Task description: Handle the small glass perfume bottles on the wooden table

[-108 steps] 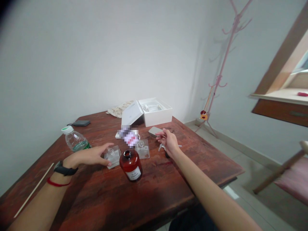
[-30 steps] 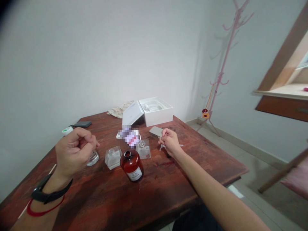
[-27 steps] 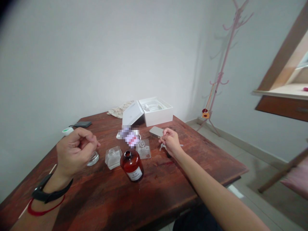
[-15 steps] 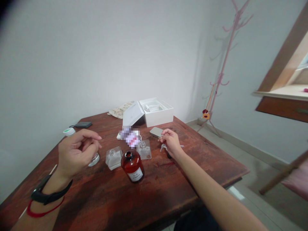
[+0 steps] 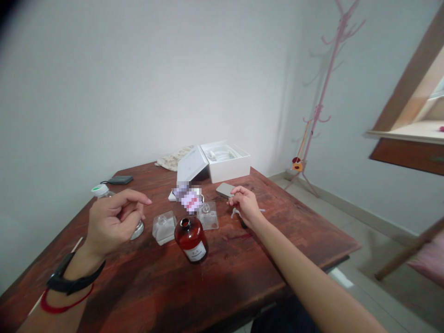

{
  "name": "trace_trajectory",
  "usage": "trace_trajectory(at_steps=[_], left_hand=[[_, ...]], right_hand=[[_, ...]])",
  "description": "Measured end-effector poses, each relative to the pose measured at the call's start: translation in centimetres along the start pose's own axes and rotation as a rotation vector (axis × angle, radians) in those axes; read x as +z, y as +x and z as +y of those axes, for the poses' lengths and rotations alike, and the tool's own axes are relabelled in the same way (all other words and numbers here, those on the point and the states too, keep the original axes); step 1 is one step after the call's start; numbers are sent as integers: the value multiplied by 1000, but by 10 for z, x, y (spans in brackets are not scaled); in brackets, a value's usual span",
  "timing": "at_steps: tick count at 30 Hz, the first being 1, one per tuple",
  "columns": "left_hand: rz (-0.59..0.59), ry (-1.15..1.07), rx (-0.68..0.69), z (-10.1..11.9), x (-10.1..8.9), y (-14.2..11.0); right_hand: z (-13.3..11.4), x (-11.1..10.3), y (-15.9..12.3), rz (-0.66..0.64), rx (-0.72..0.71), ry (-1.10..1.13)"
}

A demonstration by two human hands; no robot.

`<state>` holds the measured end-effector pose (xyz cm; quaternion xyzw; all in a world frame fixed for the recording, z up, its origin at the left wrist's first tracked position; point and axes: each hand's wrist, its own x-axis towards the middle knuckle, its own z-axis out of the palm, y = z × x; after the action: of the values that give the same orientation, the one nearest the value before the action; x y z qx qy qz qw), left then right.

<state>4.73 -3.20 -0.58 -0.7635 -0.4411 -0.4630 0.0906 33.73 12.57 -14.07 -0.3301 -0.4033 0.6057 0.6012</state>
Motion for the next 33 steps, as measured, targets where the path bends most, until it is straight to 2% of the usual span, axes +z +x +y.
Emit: trace_trajectory(at_steps=[5,9,13,17,21,24,33], left_hand=[[-102,60,11,-5,-1,4],[-251,118,-25,-14,2,8],[-425,198,-141,-25,4,9],[-680,162,-285,-40,4,3],[-874,92,-318,-59,10,-7],[-910,82,-350,-71,19,-12],[-849,110,-352,-86,26,-18]], right_hand=[[0,0,0,-16,6,2],[1,-1,1,-30,9,0],[2,-1,1,-37,14,-3],[2,-1,1,-41,18,-1],[1,-1,0,-41,23,-3],[0,-1,0,-42,26,-6],[0,-1,0,-46,24,-10]])
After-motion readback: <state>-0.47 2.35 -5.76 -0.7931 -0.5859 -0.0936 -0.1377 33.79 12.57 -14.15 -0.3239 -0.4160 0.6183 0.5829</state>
